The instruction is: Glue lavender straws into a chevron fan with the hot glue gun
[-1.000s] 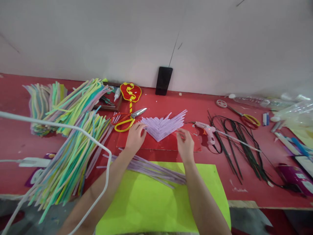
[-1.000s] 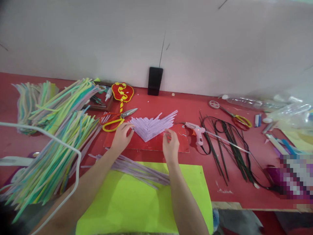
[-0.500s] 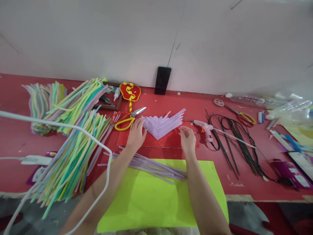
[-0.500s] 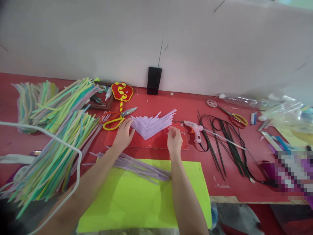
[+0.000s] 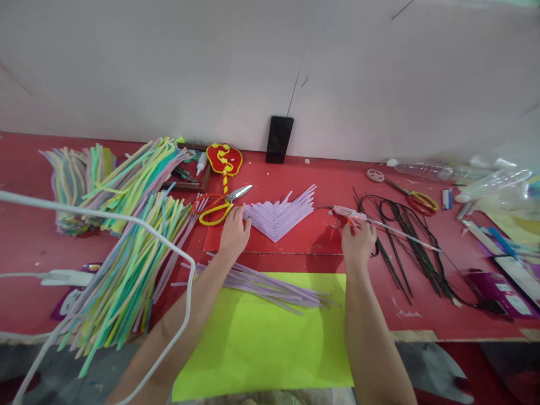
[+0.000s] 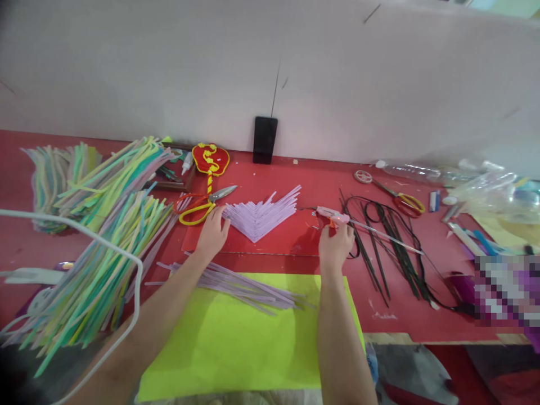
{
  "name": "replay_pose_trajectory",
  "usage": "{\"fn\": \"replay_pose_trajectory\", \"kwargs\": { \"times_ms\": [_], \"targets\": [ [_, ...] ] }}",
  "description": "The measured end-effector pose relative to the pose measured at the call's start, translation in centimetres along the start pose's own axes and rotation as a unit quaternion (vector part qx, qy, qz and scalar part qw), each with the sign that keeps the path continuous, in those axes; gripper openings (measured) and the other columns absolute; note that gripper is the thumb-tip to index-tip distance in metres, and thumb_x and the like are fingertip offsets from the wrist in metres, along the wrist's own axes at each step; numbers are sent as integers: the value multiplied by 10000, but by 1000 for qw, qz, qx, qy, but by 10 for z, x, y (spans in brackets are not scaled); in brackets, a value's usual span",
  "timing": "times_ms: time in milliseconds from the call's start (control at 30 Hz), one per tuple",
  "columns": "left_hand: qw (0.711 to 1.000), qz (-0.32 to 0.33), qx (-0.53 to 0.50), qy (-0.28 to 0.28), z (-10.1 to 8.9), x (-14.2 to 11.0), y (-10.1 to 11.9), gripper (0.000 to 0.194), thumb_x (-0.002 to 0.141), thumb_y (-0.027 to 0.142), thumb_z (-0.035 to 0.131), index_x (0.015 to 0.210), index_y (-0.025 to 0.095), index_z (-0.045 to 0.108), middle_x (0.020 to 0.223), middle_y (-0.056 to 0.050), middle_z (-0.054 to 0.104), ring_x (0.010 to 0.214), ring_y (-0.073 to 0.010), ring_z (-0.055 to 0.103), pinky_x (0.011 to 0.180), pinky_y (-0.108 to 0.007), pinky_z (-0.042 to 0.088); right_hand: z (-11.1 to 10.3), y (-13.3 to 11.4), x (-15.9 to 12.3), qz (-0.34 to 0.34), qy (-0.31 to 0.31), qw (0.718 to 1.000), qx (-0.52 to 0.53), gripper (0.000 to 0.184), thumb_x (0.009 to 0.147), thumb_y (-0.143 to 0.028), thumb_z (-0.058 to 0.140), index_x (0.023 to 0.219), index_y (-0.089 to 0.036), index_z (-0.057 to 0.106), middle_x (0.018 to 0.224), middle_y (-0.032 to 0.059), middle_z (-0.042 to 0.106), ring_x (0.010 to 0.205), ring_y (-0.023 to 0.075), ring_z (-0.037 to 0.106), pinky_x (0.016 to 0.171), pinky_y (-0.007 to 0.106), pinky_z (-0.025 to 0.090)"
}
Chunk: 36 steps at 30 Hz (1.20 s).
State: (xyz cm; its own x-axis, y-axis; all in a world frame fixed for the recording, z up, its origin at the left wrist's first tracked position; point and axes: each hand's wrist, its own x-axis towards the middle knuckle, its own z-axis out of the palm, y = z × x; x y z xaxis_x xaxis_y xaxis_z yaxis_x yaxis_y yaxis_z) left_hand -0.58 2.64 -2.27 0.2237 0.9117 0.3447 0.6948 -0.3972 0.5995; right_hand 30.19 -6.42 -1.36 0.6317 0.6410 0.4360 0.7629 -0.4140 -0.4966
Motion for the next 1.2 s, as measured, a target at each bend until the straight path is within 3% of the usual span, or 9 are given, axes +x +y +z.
{"fn": "replay_pose_trajectory", "kwargs": {
  "times_ms": [133,267,533,767,1000,1200],
  "targets": [
    [999,-23,-7,25,-4,-1,4,283,878,186,465,1157,168,502,1156,-130,573,1143,-257,531,999,-442,438,0,18,7,61,39,992,-101,406,820,-407,469,1092,-136,599,1099,208,563,1043,346,508,843,494,400],
    [999,-41,9,35,-9,-1,7,219,862,167,490,1076,177,536,1051,-110,593,1052,-253,567,934,-414,468,6,27,13,86,-4,987,-137,488,809,-493,500,1090,-109,606,1098,234,552,1048,367,498,835,509,401],
    [999,-33,19,33,-8,0,5,197,858,154,504,1049,175,545,1025,-103,591,1031,-247,572,922,-403,466,12,33,23,99,-46,984,-140,551,721,-472,602,1094,-66,590,1104,248,557,1072,373,502,897,490,391],
    [999,-32,10,37,-6,-1,3,217,843,137,524,1055,177,545,1054,-107,585,1053,-247,572,945,-408,466,3,26,34,124,-96,985,-76,490,692,-438,595,1063,-119,565,1059,193,590,982,320,570,859,456,428],
    [998,7,-1,59,-6,-1,2,244,839,113,518,1078,147,556,1127,-122,561,1129,-239,532,1014,-376,435,-27,9,31,90,2,996,-22,452,709,-431,583,1060,-150,542,1073,160,583,1023,301,547,872,443,423],
    [998,64,-23,0,-8,-3,10,219,859,106,484,1040,172,588,1060,-81,611,1038,-200,583,964,-348,475,-47,-38,22,10,27,999,22,478,722,-502,586,1070,-181,527,1059,126,571,952,268,548,808,416,433]
  ]
}}
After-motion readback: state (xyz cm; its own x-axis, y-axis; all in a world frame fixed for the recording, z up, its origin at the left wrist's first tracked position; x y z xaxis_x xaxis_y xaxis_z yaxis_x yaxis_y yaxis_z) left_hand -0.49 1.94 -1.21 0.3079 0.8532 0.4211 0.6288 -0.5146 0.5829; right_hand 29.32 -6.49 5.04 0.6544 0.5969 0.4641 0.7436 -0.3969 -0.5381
